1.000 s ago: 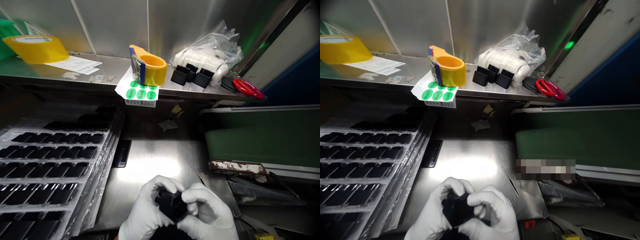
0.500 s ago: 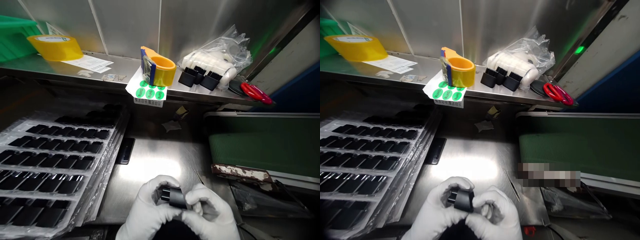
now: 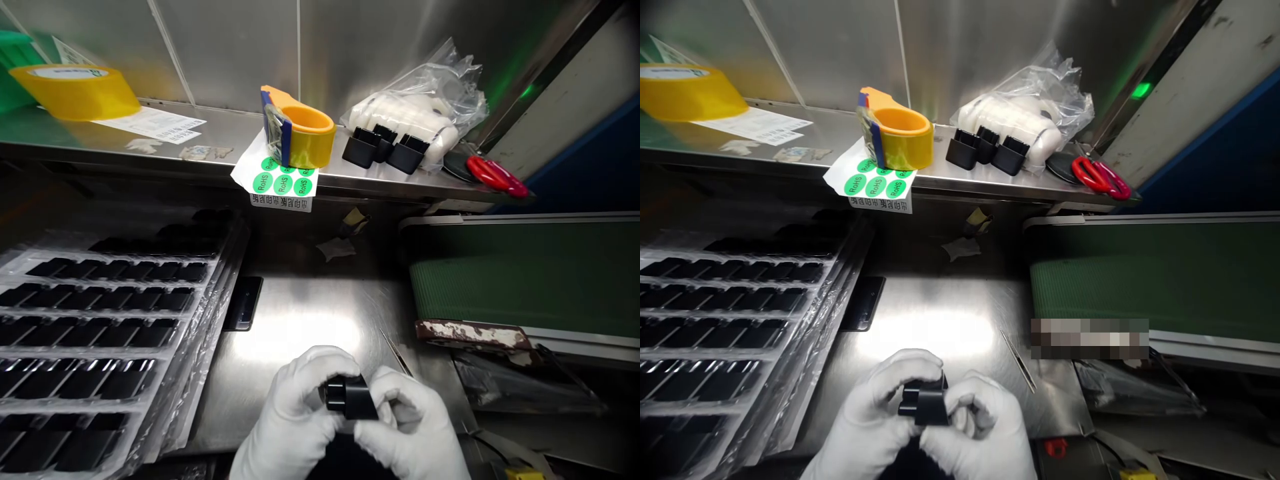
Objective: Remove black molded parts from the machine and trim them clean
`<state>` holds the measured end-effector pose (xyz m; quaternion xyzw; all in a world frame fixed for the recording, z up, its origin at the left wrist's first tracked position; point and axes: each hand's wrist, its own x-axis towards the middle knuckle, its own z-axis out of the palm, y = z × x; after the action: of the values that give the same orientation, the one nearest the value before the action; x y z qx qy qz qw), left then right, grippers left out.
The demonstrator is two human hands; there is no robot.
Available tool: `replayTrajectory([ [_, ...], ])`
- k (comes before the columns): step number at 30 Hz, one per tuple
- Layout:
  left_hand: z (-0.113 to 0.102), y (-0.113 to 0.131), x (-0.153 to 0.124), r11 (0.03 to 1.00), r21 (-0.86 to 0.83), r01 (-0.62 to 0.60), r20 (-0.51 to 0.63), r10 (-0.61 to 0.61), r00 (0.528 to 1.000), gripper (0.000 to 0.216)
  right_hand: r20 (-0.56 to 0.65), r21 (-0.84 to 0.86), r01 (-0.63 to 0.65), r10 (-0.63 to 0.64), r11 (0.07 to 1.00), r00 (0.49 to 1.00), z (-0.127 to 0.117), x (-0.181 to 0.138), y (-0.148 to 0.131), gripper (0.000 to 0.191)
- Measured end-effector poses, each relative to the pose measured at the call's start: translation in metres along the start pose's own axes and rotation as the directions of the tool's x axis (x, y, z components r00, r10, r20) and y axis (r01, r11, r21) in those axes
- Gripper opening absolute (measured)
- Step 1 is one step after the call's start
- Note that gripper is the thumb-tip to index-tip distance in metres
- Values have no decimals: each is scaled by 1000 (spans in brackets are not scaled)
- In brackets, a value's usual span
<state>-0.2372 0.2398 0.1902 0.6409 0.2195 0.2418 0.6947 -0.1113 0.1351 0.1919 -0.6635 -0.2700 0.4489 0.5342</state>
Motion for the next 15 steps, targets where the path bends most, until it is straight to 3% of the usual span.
replayTrajectory([
  [4,0,0,4,976,133,-171,12,171,985,21,-107,-57,-99,93,993,990,5,0,-11,31],
  [9,-1,-2,3,943,279,-183,1,190,982,26,-92,-52,-147,142,988,986,6,0,-18,26],
  [12,1,-4,0,971,207,-120,-58,134,989,25,-69,-42,-122,119,992,991,4,0,-15,24],
  [15,7,-1,-5,996,-57,66,-148,-74,986,33,-86,-71,-23,17,997,996,1,0,-7,22],
])
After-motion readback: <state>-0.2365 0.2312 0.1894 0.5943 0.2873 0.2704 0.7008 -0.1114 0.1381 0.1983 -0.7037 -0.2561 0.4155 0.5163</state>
